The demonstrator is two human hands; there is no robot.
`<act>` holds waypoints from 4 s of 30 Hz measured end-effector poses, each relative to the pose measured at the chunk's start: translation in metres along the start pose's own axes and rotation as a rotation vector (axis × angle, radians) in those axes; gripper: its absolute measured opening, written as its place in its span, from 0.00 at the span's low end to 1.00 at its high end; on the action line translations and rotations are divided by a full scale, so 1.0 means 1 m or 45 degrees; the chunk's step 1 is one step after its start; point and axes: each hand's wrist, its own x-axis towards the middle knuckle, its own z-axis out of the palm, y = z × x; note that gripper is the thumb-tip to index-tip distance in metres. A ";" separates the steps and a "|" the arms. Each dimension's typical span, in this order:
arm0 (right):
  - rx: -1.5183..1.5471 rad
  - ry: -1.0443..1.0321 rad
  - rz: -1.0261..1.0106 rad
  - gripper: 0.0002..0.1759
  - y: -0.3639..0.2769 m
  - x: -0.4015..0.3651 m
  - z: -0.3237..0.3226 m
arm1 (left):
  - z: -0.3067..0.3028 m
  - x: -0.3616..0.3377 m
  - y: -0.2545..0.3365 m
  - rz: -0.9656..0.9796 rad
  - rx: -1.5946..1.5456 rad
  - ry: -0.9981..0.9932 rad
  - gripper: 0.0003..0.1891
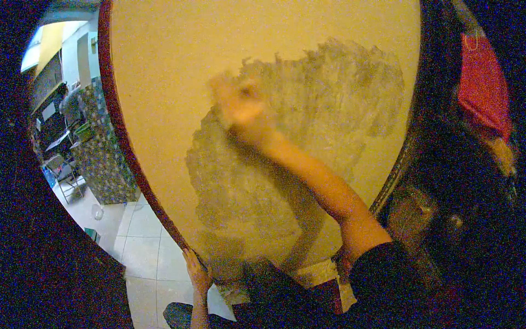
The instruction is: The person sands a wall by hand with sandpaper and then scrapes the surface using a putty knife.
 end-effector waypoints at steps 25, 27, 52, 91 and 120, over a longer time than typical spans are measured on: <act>1.223 -1.051 0.175 0.28 -0.310 -0.245 -0.060 | -0.017 0.002 -0.001 -0.417 -1.086 -0.104 0.22; 1.297 -1.047 0.178 0.28 -0.298 -0.236 -0.061 | -0.018 0.000 0.001 -0.699 -1.526 -0.079 0.16; 2.013 -1.074 1.919 0.24 -0.295 -0.273 -0.055 | 0.002 -0.006 -0.023 -0.499 -0.971 -0.028 0.19; 1.826 -1.309 1.252 0.22 -0.376 -0.369 -0.051 | -0.082 0.063 0.067 -0.647 -1.084 0.133 0.12; 1.845 -1.609 1.078 0.19 -0.379 -0.381 -0.043 | -0.172 0.240 0.186 0.176 -0.460 0.654 0.12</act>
